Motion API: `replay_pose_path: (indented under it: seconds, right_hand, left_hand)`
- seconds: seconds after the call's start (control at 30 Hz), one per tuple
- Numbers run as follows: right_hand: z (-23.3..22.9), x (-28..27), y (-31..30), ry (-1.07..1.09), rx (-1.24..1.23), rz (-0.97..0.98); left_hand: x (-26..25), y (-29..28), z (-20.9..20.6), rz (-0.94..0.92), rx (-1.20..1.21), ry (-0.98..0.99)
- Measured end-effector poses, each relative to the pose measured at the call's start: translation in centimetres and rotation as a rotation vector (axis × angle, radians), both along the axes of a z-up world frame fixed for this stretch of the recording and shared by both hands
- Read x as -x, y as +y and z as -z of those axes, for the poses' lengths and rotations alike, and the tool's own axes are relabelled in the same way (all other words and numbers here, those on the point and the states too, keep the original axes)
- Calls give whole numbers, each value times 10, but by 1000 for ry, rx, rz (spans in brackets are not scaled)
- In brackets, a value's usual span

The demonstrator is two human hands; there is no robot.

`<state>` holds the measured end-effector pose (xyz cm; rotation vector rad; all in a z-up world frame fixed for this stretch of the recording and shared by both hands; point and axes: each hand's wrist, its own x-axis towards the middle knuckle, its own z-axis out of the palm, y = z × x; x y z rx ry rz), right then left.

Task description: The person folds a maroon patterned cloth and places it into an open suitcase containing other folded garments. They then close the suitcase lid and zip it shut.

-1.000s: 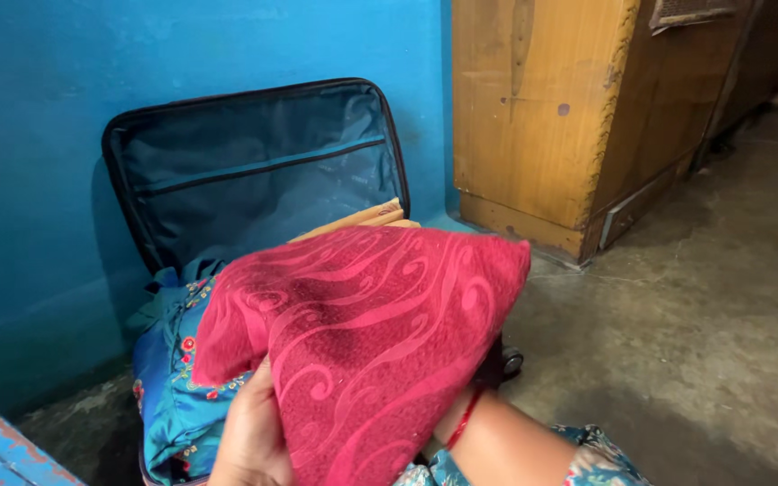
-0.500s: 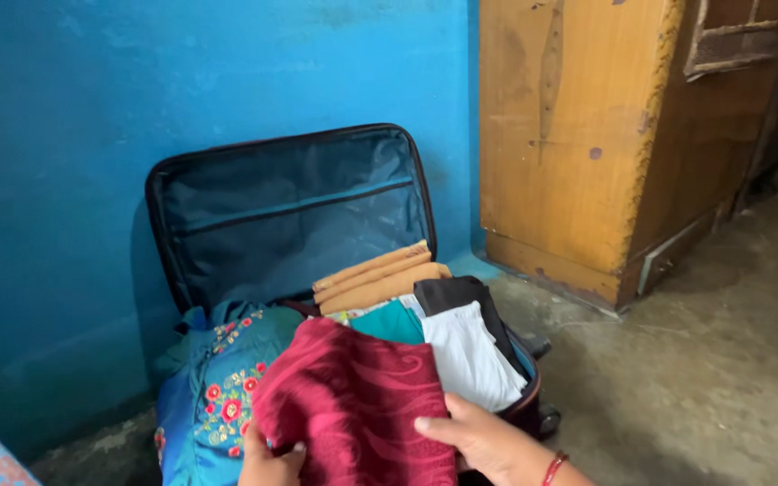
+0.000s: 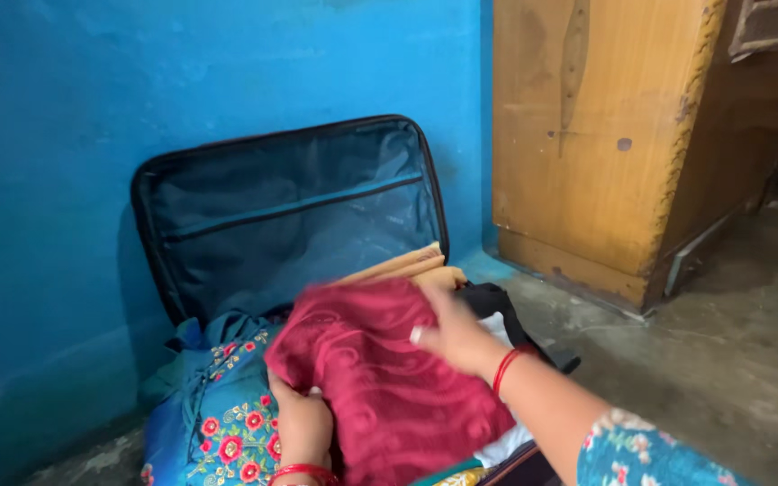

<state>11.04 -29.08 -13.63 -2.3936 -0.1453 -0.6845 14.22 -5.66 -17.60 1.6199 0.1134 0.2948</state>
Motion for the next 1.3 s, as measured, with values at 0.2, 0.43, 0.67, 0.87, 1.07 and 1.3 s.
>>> replay_pose_path:
  seconds: [0.2, 0.43, 0.67, 0.87, 1.07, 1.3]
  right_hand:
    - [58, 16, 26, 89, 308, 125]
    - [21, 21, 59, 138, 374, 7]
    - [27, 17, 55, 385, 448, 84]
    - [48, 3, 36, 230, 534, 78]
    - [67, -10, 34, 183, 533, 94]
    - [81, -13, 34, -21, 469, 119]
  left_hand:
    - [-6, 9, 21, -32, -212, -145]
    - [16, -10, -11, -57, -775, -786]
    - [0, -30, -17, 399, -1296, -18]
    - [-46, -13, -17, 298, -1406, -77]
    - [-74, -26, -12, 269, -1390, 178]
    - [-102, -30, -15, 365, -1281, 363]
